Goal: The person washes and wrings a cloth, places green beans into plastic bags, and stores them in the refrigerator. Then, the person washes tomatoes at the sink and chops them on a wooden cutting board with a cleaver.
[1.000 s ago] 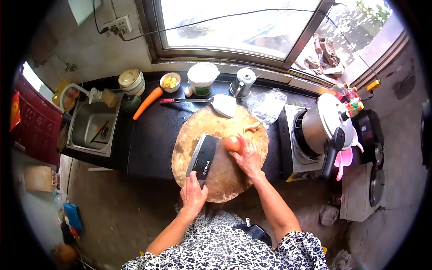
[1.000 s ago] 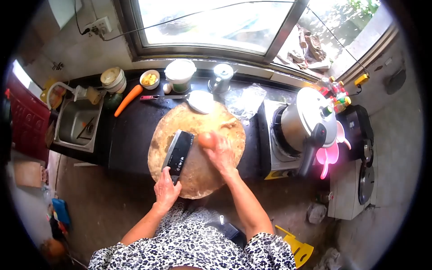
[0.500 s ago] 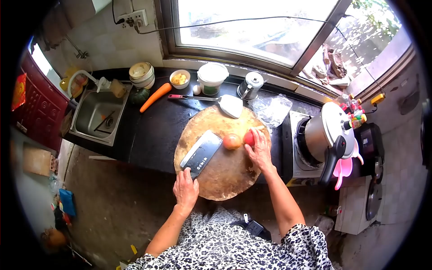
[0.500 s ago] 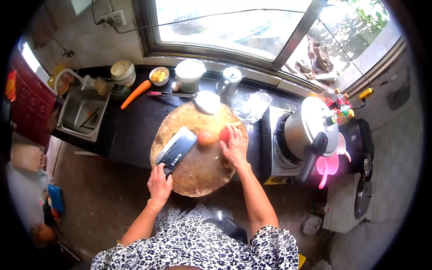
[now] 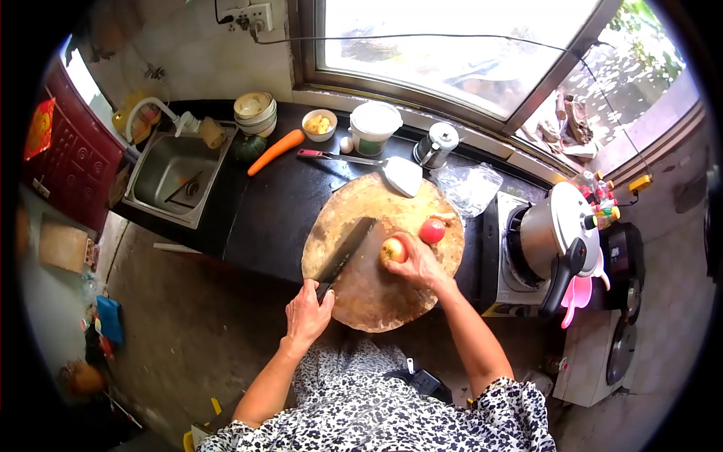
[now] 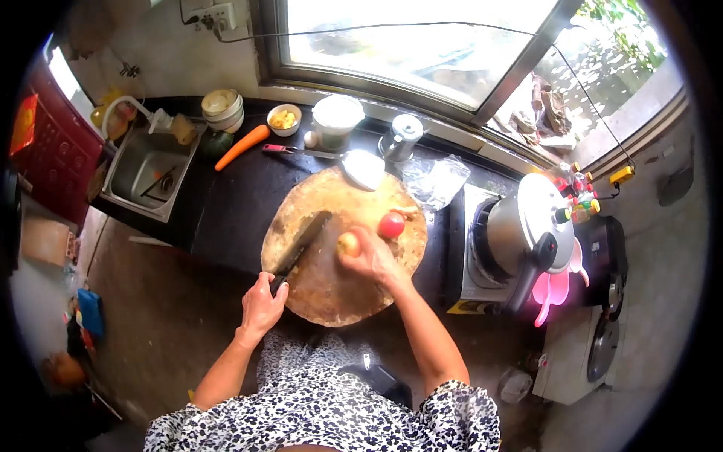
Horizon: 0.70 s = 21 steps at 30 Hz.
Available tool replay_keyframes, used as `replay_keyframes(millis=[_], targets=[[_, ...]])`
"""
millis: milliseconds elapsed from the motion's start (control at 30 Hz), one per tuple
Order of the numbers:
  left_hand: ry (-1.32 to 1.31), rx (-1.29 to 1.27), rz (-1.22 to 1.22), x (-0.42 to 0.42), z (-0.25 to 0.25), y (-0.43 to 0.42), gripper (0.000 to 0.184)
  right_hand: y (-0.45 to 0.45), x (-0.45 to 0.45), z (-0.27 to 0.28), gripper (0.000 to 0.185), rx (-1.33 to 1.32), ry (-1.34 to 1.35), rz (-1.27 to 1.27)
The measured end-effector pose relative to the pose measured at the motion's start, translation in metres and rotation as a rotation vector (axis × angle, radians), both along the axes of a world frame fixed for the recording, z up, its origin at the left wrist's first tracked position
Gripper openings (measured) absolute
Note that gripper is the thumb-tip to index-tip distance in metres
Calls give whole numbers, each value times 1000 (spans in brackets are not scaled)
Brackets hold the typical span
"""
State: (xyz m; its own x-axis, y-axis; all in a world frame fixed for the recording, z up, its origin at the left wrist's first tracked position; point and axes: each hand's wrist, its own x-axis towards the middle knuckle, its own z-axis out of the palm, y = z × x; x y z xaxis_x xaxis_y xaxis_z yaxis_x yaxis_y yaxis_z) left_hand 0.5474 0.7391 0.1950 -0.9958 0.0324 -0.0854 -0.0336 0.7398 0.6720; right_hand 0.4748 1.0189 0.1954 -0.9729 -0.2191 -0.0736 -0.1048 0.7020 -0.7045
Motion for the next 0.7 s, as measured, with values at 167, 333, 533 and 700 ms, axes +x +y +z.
replay_keyframes(millis=[167, 333, 533, 700], targets=[[57, 367, -33, 15, -1, 4, 33, -22, 40, -14, 66, -94, 139, -114], [83, 214, -117, 27, 25, 5, 23, -29, 45, -11, 67, -199, 78, -171], [140, 62, -167, 44, 27, 5, 20, -44, 49, -25, 63, -65, 388, -124], [90, -1, -188, 51, 31, 2, 20, -52, 51, -25, 57, 8, 459, -116]])
